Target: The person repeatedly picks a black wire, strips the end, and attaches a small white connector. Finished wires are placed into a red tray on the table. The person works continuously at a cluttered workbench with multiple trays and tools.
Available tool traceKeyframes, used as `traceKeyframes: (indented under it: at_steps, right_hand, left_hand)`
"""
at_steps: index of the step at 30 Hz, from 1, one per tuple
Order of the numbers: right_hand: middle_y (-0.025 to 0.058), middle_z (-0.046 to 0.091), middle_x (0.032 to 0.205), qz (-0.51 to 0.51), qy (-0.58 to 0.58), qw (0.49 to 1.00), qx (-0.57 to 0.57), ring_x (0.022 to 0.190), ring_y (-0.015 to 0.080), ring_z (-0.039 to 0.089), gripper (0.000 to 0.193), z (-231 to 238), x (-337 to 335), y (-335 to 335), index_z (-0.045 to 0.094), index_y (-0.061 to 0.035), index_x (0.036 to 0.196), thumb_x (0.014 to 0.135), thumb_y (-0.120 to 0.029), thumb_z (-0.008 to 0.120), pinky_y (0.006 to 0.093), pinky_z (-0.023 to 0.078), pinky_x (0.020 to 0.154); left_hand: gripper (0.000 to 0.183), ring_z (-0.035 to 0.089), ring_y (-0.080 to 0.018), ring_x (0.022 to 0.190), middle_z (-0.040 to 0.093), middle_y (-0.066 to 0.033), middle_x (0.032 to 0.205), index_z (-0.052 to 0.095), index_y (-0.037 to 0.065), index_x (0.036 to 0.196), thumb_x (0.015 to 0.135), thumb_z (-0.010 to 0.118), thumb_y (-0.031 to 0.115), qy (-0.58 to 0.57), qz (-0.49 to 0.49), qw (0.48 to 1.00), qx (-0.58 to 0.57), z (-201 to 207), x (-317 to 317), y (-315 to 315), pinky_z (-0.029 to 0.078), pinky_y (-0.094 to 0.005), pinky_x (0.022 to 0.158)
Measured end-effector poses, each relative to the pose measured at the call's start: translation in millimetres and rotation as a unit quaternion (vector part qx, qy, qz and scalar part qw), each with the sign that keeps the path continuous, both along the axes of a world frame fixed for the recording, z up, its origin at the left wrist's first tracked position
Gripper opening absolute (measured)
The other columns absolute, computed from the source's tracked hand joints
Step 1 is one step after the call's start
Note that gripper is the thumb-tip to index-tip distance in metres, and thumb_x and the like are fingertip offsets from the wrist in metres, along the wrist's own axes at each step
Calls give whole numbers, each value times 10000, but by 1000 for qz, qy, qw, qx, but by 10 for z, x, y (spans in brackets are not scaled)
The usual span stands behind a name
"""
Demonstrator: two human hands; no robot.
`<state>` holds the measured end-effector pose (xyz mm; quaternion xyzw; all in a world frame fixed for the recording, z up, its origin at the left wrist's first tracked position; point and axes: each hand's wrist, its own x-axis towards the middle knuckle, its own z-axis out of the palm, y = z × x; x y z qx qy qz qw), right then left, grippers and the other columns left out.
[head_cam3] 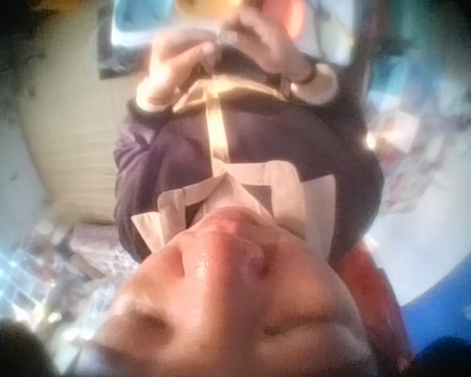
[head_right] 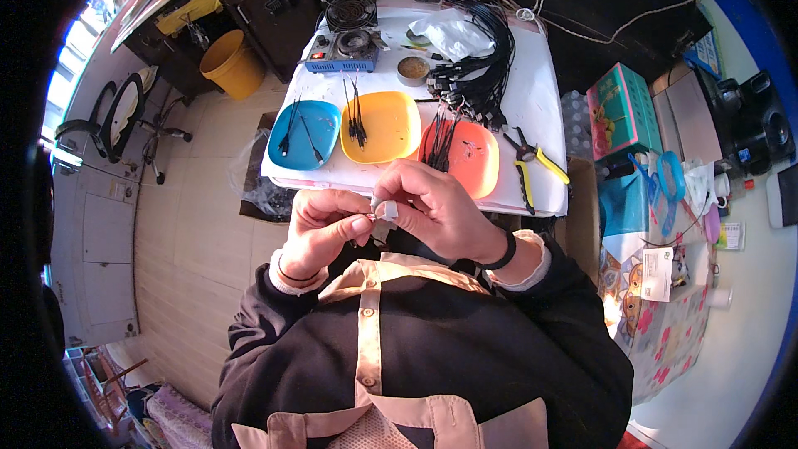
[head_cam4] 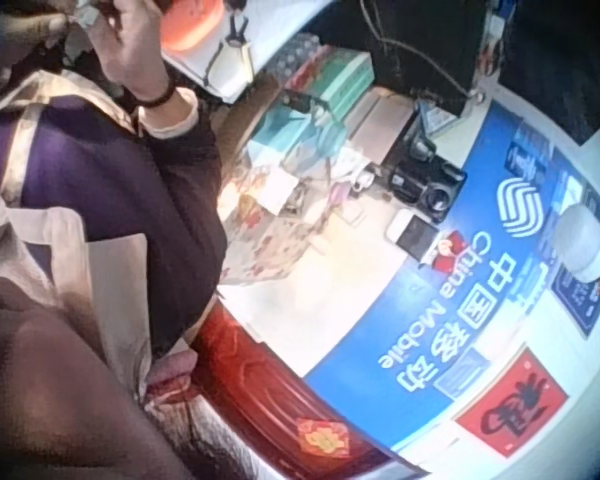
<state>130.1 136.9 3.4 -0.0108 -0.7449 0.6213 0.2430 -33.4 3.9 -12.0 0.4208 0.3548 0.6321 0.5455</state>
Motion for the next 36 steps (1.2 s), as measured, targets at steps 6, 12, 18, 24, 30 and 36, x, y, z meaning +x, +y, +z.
traceKeyframes:
  at_steps: [6, 12, 18, 24, 30, 36]
  right_hand:
    - [67, 616, 957, 3, 30, 997, 75, 804, 154, 598, 124, 53, -186, 275, 599, -27, 987, 876, -45, 653, 267, 483, 699]
    - [74, 609, 923, -36, 64, 991, 110, 813, 187, 608, 110, 12, -398, 494, 610, -16, 969, 868, -39, 644, 285, 483, 700]
    - [87, 609, 936, -144, 51, 988, -11, 827, 147, 579, 225, -202, -311, 869, 609, 22, 979, 947, -201, 603, 263, 460, 752]
    - [88, 614, 899, -200, -12, 979, -28, 780, 124, 561, 261, -502, -150, 1053, 596, 35, 933, 984, -216, 548, 255, 455, 704]
    - [64, 638, 816, -216, -105, 970, -23, 730, 101, 586, 158, -564, -63, 1071, 616, 26, 910, 950, -124, 590, 237, 467, 660]
    - [77, 635, 809, -210, -106, 970, -54, 736, 144, 615, 113, -608, -20, 1172, 614, 27, 903, 934, -79, 590, 257, 480, 664]
  left_hand:
    - [141, 570, -51, 706, 665, -23, 830, 686, -12, 1037, 908, 641, 24, -8, -7, 999, -41, 73, -232, 190, 444, -182, 609]
    - [138, 588, -62, 719, 663, -42, 807, 671, -44, 1031, 921, 626, 25, -6, -22, 997, -78, 170, -438, 470, 472, -195, 635]
    - [73, 608, -86, 769, 657, -67, 880, 618, -50, 962, 945, 565, -3, 81, 128, 986, -68, 512, -669, 813, 482, -214, 722]
    - [67, 650, -279, 678, 643, -148, 757, 627, -10, 900, 842, 644, 19, 523, 213, 825, 15, 318, -964, 1787, 505, -321, 630]
    - [98, 628, -393, 711, 630, -205, 738, 626, -1, 830, 848, 617, 95, 651, 141, 746, 15, -450, -948, 2709, 507, -439, 641]
    - [115, 624, -397, 696, 625, -212, 725, 634, -8, 798, 830, 630, 103, 705, 125, 697, -42, -830, -956, 2930, 505, -444, 641]
